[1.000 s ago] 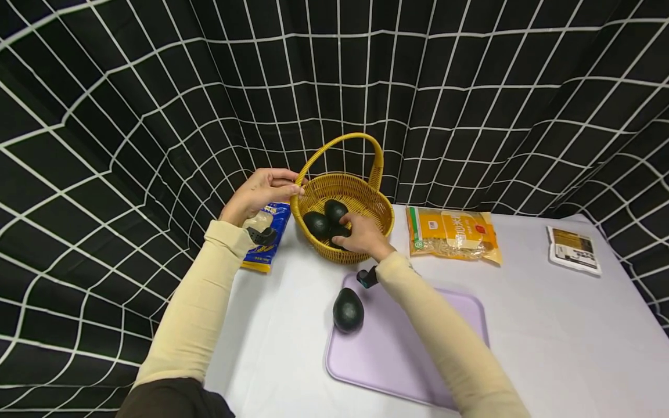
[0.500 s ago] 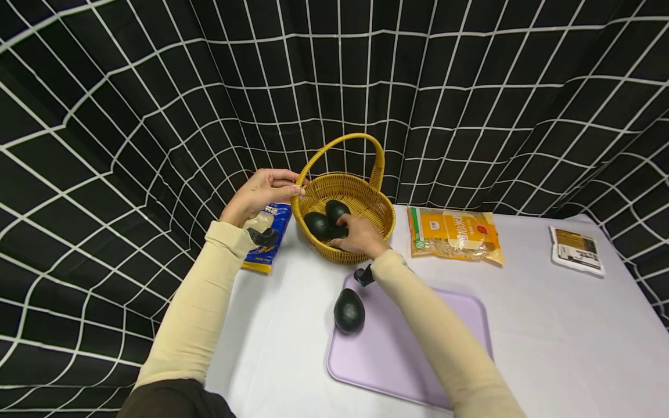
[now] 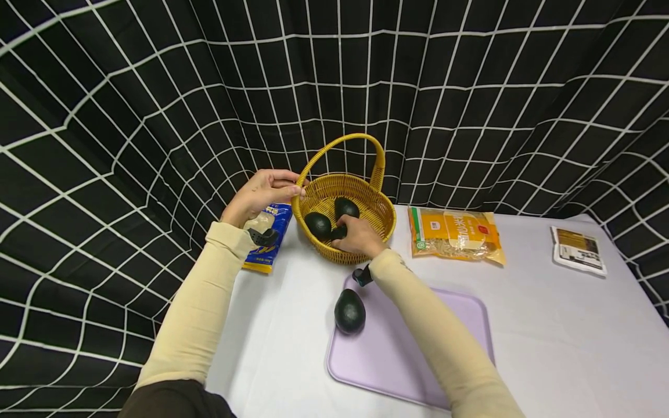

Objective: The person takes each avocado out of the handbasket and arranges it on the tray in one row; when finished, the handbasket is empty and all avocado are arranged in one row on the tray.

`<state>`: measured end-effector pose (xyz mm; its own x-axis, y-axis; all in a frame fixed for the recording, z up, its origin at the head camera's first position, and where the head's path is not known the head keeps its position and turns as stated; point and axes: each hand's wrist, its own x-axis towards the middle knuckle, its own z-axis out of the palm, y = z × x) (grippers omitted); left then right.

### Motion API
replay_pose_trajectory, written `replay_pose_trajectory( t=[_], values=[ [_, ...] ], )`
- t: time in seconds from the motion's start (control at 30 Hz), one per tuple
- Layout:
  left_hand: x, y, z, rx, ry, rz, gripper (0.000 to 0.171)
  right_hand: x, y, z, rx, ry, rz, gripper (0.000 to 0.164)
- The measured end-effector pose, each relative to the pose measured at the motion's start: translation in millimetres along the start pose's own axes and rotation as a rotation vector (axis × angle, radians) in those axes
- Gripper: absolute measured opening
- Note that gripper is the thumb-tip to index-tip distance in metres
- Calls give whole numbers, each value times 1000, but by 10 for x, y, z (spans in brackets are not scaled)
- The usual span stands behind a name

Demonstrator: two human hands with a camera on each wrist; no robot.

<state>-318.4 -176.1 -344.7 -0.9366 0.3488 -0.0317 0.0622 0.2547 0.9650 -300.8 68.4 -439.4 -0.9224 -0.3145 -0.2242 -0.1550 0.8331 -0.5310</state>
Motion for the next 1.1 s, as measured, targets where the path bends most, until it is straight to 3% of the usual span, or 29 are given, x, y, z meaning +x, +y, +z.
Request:
replay_pose_trajectory(
  t=[0.67, 1.1],
  values=[
    [-20, 13, 6, 15, 9, 11, 28, -97, -30, -51, 42, 47, -7, 56],
    [-18, 9, 5, 33, 7, 7, 34, -249, -10, -192, 82, 133, -74, 55]
  ],
)
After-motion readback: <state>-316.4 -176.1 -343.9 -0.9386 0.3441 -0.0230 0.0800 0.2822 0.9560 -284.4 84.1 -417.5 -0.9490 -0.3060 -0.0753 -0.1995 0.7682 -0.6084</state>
